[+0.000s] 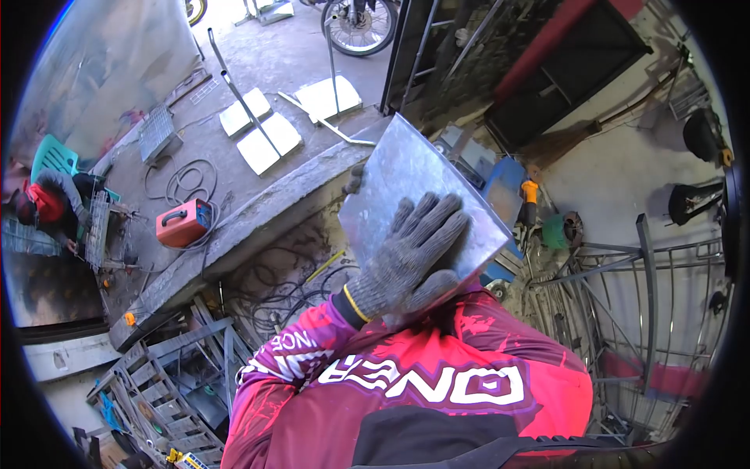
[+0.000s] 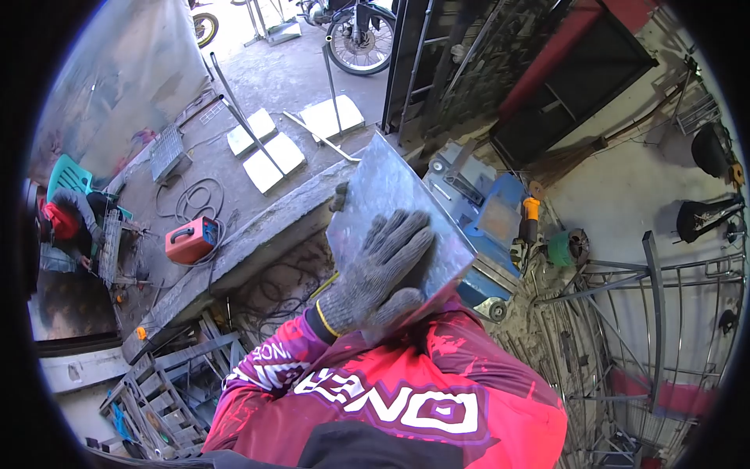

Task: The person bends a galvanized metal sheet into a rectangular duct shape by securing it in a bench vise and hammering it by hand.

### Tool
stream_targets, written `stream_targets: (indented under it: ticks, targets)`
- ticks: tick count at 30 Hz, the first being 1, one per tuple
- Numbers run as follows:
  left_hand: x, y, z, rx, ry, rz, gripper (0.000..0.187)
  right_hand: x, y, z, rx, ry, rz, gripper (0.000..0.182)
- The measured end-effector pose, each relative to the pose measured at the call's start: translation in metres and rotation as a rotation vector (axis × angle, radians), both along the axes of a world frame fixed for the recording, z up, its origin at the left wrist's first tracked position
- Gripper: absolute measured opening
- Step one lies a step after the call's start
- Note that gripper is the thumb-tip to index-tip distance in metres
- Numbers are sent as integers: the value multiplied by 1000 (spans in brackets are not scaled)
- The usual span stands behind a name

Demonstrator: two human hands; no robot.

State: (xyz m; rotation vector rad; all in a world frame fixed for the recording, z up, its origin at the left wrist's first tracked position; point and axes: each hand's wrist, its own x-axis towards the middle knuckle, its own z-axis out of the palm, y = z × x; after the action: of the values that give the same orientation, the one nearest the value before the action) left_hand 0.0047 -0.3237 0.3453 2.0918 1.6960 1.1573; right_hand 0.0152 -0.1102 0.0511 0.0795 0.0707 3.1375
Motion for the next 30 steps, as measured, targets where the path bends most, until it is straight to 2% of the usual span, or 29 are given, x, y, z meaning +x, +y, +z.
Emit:
stream_targets:
  ticks: [6, 8, 9, 10, 13, 15, 16, 18, 30]
  targets:
    - [-15, 42, 14, 49, 80, 152, 74, 5, 11, 11, 21, 1, -48, 73]
    - [-25, 47, 9, 159, -106, 156, 74, 16, 13, 13, 26, -17, -67, 73]
    - [-25, 37, 17, 125, -124, 260, 72, 27, 15, 18, 31, -32, -85, 73]
    - [-30, 40, 2, 227, -136, 328, 70, 43, 17, 16, 31, -52, -109, 72]
    - [-31, 26, -15, 174, -210, 275, 73, 73, 24, 16, 35, -94, -164, 72]
    - [-13, 6, -20, 14, -233, 238, 76, 81, 30, 19, 42, -108, -186, 72]
    - [1, 1, -5, -152, -333, 140, 78, 85, 31, 18, 41, -115, -196, 72]
    - [17, 2, 0, -66, -160, 24, 77, 93, 33, 17, 43, -130, -212, 71]
    - [31, 5, -10, -136, -133, -18, 77, 91, 30, 34, 38, -141, -281, 70]
